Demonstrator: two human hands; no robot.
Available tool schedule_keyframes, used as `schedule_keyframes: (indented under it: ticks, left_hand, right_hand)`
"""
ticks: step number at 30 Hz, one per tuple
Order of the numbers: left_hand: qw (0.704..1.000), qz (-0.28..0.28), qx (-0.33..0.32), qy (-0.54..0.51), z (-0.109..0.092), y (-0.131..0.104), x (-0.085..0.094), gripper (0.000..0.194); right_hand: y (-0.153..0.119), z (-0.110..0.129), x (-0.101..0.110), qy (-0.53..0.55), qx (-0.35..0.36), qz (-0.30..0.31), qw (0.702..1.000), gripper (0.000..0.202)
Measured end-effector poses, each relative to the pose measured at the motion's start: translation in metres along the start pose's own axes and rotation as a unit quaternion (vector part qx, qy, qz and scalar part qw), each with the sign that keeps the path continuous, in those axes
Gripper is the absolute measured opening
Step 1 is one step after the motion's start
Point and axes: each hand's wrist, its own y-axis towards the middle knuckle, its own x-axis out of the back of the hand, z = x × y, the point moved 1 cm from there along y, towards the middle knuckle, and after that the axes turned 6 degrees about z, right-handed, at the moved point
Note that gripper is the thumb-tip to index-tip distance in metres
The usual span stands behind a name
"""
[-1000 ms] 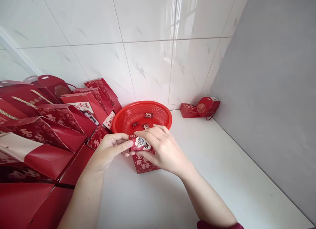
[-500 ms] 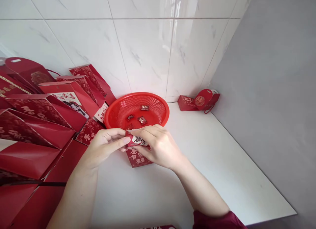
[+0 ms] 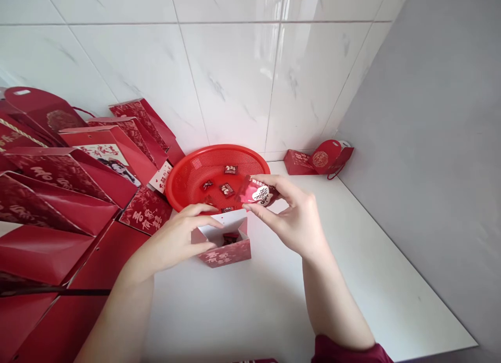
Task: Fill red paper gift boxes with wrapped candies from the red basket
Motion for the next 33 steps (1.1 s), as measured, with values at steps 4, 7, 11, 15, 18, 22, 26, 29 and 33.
schedule_keyframes:
  ticks: [4, 7, 11, 15, 18, 22, 26, 29, 33]
  left_hand:
    - [0.997, 0.076, -0.017, 0.011, -0.012, -0.007, -0.001, 0.048]
    - [0.997, 0.060, -0.019, 0.042, -0.019, -0.010, -0.001, 0.055]
    - [0.996, 0.041, -0.022, 0.073, -0.023, -0.011, -0.002, 0.055]
    - [0.995, 0.035, -0.018, 0.087, -0.026, -0.014, -0.005, 0.044]
    - [0.994, 0.042, -0.023, 0.097, -0.032, -0.016, -0.010, 0.044]
    - [0.993, 0.053, -0.045, 0.097, -0.037, -0.018, -0.015, 0.046]
    - [0.993, 0.052, -0.049, 0.091, -0.036, -0.018, -0.019, 0.055]
    - [0.995, 0.046, -0.053, 0.074, -0.033, -0.018, -0.020, 0.051]
    - [0.995, 0.051, -0.050, 0.071, -0.033, -0.019, -0.017, 0.040]
  right_hand:
    - [-0.001, 0.004, 0.004, 0.031, 0.008, 0.016, 0.999, 0.029]
    - [-0.002, 0.007, 0.006, 0.038, 0.017, 0.040, 0.998, 0.030]
    - [-0.004, 0.010, 0.008, 0.010, 0.046, 0.062, 0.997, 0.030]
    - [-0.007, 0.013, 0.009, -0.022, 0.088, 0.075, 0.993, 0.033]
    - [-0.008, 0.013, 0.009, -0.036, 0.092, 0.090, 0.991, 0.034]
    - [-0.009, 0.015, 0.010, -0.019, 0.079, 0.132, 0.988, 0.032]
    - [-0.008, 0.022, 0.013, -0.003, 0.106, 0.220, 0.970, 0.027]
    - [-0.008, 0.029, 0.016, 0.015, 0.128, 0.267, 0.955, 0.028]
    - [-0.006, 0.034, 0.019, 0.044, 0.130, 0.297, 0.945, 0.027]
